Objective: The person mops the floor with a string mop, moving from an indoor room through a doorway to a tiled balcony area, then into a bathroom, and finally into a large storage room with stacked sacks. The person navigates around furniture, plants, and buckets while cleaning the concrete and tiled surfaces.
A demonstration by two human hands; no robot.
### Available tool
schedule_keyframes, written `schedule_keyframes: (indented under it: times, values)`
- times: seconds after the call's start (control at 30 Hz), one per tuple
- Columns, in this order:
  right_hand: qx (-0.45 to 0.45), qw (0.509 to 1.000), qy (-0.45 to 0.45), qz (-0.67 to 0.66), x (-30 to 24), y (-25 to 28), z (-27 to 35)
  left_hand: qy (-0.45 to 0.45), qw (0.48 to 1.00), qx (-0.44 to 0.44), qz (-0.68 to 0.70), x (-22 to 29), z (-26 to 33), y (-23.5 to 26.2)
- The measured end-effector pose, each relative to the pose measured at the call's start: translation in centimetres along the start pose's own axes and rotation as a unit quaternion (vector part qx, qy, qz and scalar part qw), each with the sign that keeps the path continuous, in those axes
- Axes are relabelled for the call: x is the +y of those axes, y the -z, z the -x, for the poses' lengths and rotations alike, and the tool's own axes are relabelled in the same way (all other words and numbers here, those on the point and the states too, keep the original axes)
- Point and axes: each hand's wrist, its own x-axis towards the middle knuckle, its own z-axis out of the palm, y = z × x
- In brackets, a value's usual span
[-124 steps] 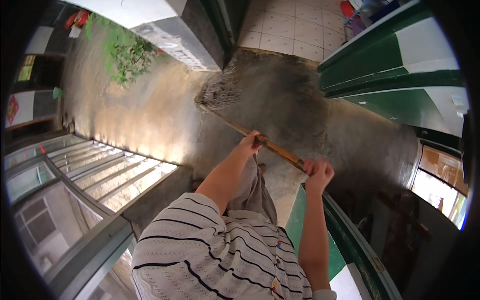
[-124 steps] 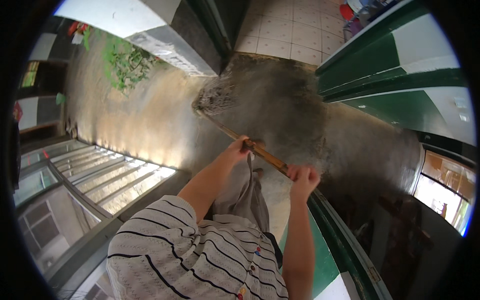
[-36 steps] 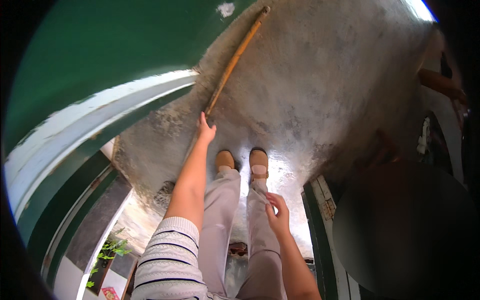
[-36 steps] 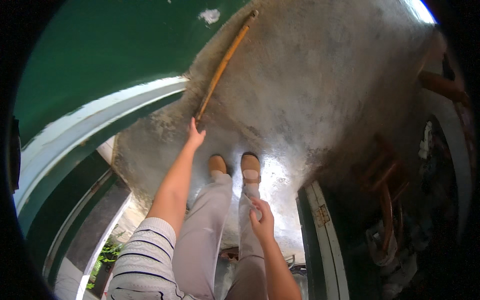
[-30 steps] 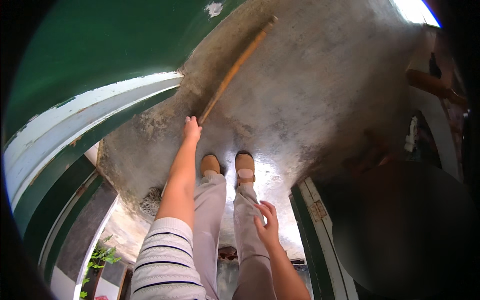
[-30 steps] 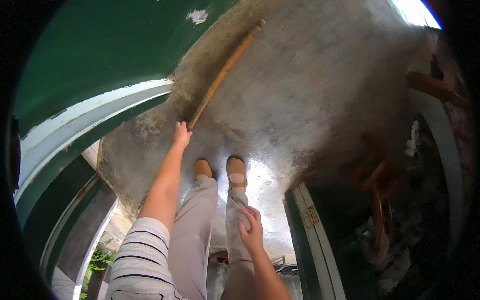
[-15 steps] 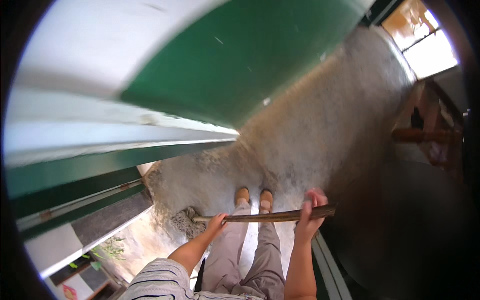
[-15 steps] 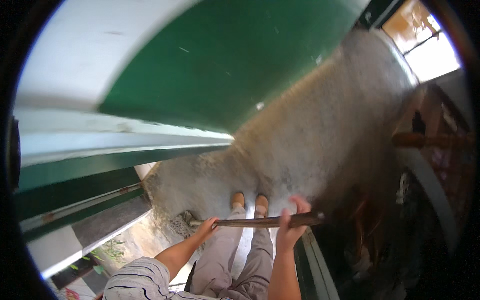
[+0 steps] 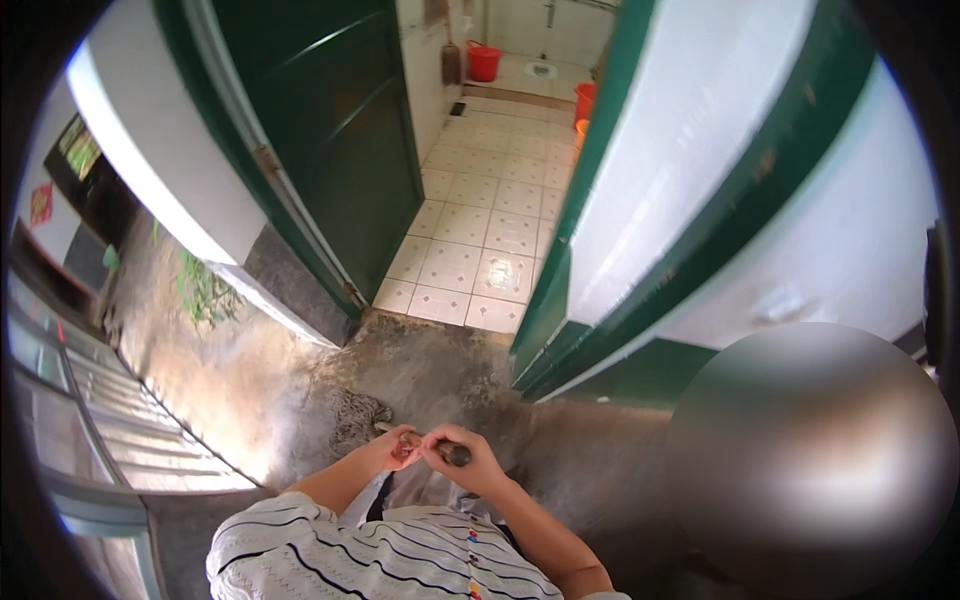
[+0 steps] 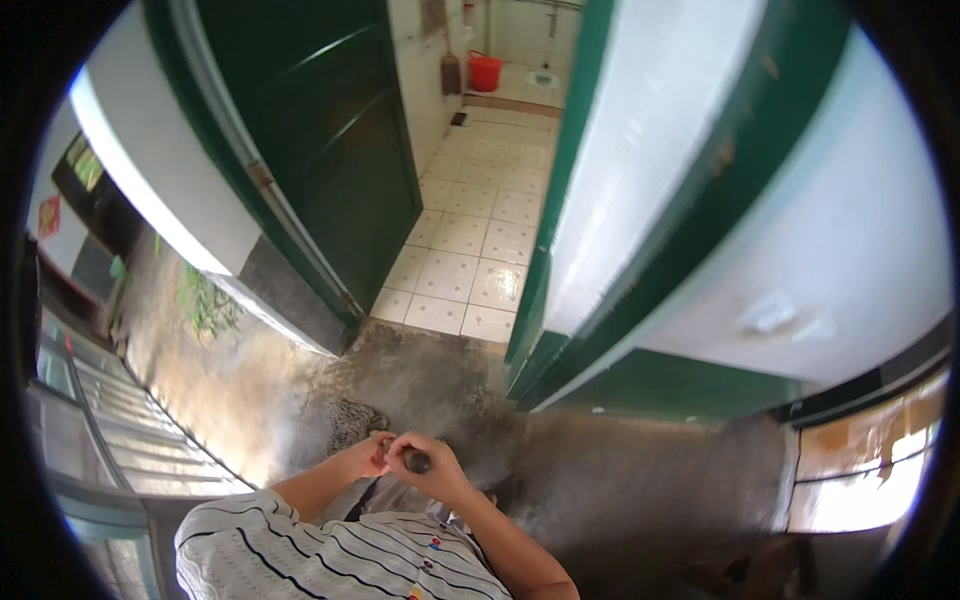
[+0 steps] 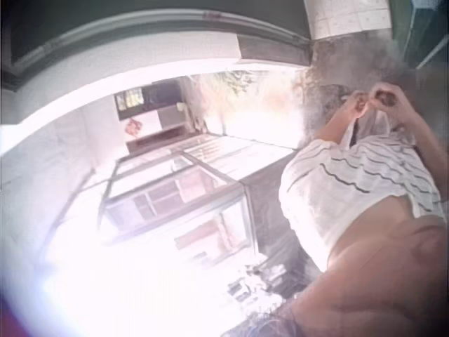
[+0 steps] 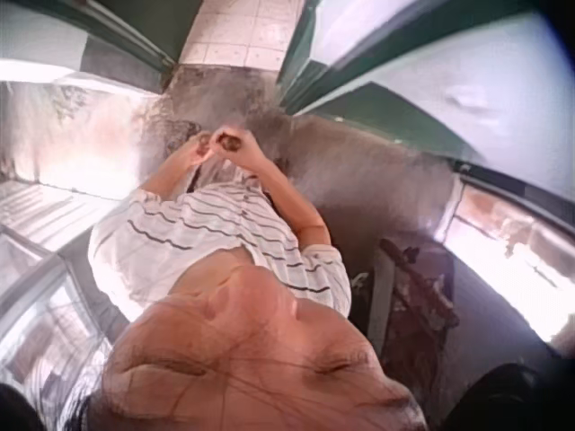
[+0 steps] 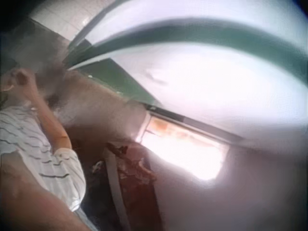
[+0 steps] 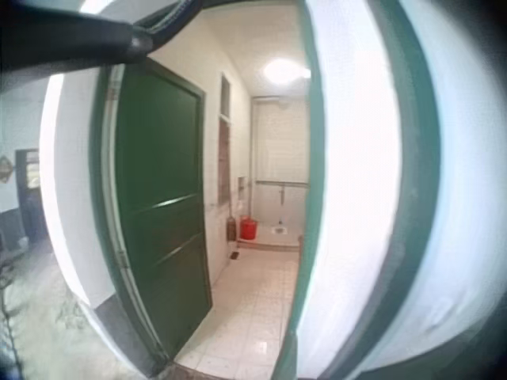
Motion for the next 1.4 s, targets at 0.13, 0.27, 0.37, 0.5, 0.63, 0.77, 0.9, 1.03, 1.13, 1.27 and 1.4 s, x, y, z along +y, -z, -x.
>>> schedule_keyframes:
  times: [0.13, 0.27, 0.37, 0.5, 0.63, 0.77, 0.9, 1.03, 1.13, 1.27, 1.4]
  values:
    - [-0.08, 0.996, 0.032, -0.002, -0.2, -4.3, -7.1, -0.154, 0.977, -0.144, -0.025, 1.8, 1.2, 1.5]
    - [-0.119, 0.991, 0.002, -0.06, 0.2, -7.5, -15.6, -0.151, 0.967, -0.169, 0.115, 7.9, 4.3, -0.1]
    - [-0.154, 0.985, -0.003, -0.072, -0.6, -7.9, -22.1, -0.149, 0.958, -0.179, 0.17, 12.9, 4.3, -0.3]
    - [-0.106, 0.985, -0.009, -0.139, -2.1, -6.5, -29.3, -0.101, 0.966, -0.162, 0.175, 20.4, 5.6, -4.4]
    - [-0.048, 0.985, 0.05, -0.156, -2.7, -4.1, -34.6, -0.072, 0.969, -0.183, 0.152, 26.7, 3.2, -8.3]
    - [-0.022, 0.988, 0.086, -0.124, -3.1, -1.4, -38.5, -0.074, 0.964, -0.238, 0.097, 32.5, -0.8, -12.7]
    - [0.012, 0.993, 0.121, -0.004, -0.4, 1.8, -42.8, -0.065, 0.969, -0.236, 0.036, 38.5, -6.9, -18.1]
    - [0.05, 0.973, 0.189, 0.12, 4.6, 6.3, -47.7, -0.045, 0.972, -0.229, 0.017, 44.6, -14.1, -23.8]
    - [0.049, 0.962, 0.204, 0.172, 7.4, 12.8, -51.8, -0.055, 0.978, -0.2, 0.005, 49.0, -17.3, -29.9]
    - [0.016, 0.955, 0.202, 0.216, 10.1, 18.5, -58.2, -0.074, 0.981, -0.175, -0.023, 56.3, -24.1, -33.4]
    - [-0.055, 0.947, 0.165, 0.271, 14.0, 22.5, -63.6, -0.097, 0.991, -0.087, -0.026, 61.8, -25.4, -36.2]
